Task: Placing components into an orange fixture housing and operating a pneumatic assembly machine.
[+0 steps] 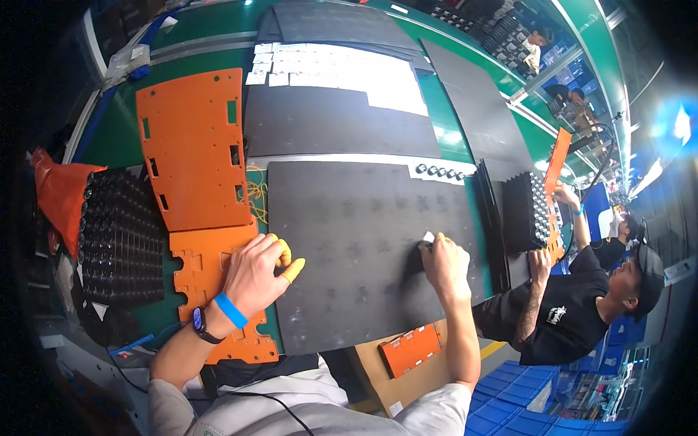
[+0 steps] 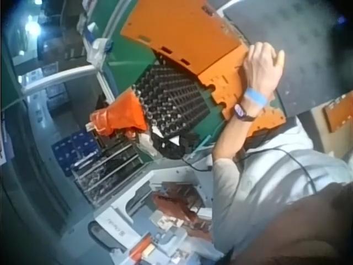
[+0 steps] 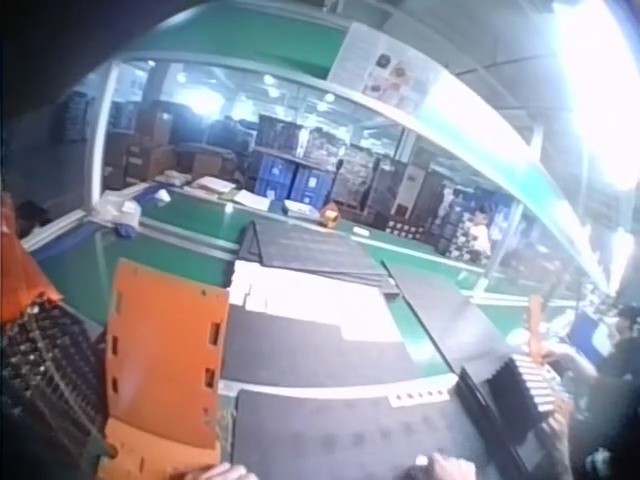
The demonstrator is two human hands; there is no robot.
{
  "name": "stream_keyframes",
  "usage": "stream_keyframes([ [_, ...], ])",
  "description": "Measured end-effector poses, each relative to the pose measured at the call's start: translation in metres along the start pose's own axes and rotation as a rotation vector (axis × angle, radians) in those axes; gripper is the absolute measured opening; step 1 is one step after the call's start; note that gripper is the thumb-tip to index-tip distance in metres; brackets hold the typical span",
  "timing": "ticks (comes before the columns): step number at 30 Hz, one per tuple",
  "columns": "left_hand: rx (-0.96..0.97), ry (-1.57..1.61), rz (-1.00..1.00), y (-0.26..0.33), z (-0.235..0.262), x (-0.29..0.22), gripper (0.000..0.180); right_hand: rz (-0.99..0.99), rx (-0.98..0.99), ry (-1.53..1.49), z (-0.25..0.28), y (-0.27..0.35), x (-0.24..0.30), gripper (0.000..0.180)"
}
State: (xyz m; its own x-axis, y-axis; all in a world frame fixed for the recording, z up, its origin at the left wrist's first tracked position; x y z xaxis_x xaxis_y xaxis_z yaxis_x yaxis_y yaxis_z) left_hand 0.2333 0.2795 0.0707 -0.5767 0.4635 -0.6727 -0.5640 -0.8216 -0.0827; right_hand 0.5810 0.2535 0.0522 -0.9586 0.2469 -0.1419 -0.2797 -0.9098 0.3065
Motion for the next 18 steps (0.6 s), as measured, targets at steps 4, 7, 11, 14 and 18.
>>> stream_keyframes([
  [4,0.012,0.007,0.018,0.0,-0.002,0.003,0.03,0.347,-0.132,-0.093,0.026,-0.006,0.044,0.024],
  [7,0.03,0.007,0.017,0.0,-0.002,0.003,0.029,0.482,-0.302,-0.048,0.056,-0.011,0.065,0.033],
  [11,0.029,0.015,0.023,0.001,-0.003,0.006,0.028,0.517,-0.255,-0.094,0.057,-0.032,0.07,0.051],
  [14,0.026,0.005,0.021,0.001,-0.002,0.006,0.028,0.53,-0.216,-0.129,0.05,-0.046,0.075,0.048],
  [18,0.016,0.005,0.015,0.001,-0.002,0.006,0.028,0.526,-0.236,-0.191,0.048,-0.061,0.074,0.032],
])
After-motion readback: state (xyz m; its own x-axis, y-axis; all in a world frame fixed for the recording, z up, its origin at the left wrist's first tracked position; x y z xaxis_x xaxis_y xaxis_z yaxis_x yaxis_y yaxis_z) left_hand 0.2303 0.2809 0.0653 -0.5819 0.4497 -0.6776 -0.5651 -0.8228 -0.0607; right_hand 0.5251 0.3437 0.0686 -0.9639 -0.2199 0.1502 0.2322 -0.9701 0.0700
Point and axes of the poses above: each hand's wrist, its own y-axis away from the middle knuckle, its own z-axis out of the back of the hand, x = y × z, the point moved 10 cm from there along -y, towards the middle knuckle, and after that the axes turned 15 degrees about x, right-handed, at the moved point
